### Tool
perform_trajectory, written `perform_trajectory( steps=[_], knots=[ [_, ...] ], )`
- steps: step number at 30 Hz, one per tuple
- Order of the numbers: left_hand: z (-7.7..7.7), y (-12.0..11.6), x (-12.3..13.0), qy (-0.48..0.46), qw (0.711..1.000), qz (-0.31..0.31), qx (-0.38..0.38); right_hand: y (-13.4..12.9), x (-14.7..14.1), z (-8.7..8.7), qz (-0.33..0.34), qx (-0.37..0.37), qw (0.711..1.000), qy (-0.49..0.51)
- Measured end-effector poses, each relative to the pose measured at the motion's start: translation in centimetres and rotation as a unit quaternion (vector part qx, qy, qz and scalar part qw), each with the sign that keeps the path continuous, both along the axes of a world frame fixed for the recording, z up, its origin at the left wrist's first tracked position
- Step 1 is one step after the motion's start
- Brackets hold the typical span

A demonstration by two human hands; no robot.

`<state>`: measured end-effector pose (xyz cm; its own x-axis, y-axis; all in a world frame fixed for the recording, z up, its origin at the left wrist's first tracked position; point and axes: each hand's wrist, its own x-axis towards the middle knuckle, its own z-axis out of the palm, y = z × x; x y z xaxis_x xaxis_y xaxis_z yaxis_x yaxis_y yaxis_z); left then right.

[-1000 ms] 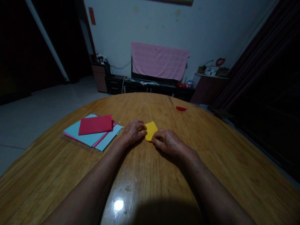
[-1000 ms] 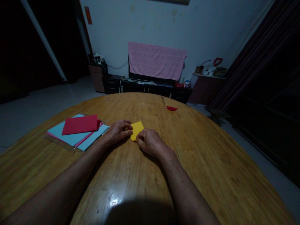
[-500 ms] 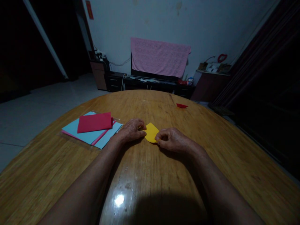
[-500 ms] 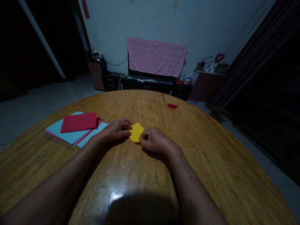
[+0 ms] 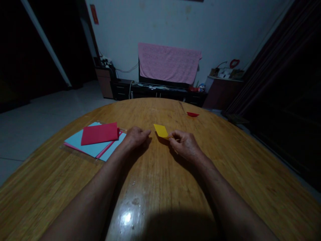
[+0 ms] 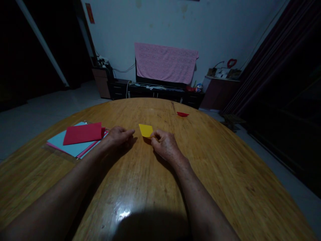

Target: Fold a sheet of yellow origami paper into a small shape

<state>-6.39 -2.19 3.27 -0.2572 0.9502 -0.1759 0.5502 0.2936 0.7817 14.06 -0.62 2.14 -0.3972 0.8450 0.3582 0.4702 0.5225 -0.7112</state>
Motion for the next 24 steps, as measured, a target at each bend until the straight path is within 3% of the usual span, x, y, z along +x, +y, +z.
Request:
perform_trajectory(
  steps=[2,6,12,16,24],
  knots=[
    [0.4,-0.2,0.7,-0.13,0.99,-0.018,-0.06,0.0,-0.3,0.2,-0.021,0.053,0.998,0.008],
    [0.5,-0.4,2.0,-0.347,0.936,-0.028,-0.043,-0.7,-0.9,0.9,-0.005,0.166,0.986,-0.019],
    [0.8,-0.3,2.3,-0.518,0.855,-0.002,-0.034,-1.4,-1.4,1.5,0.039,0.243,0.969,-0.029],
    [0.9,-0.3,2.0,-0.577,0.816,-0.018,-0.034,-1.3,-1.3,1.6,0.052,0.258,0.963,-0.058],
    [1.0,-0.3,2.0,-0.573,0.819,-0.01,0.0,-1.4,-1.1,1.8,0.05,0.261,0.961,-0.082]
  ],
)
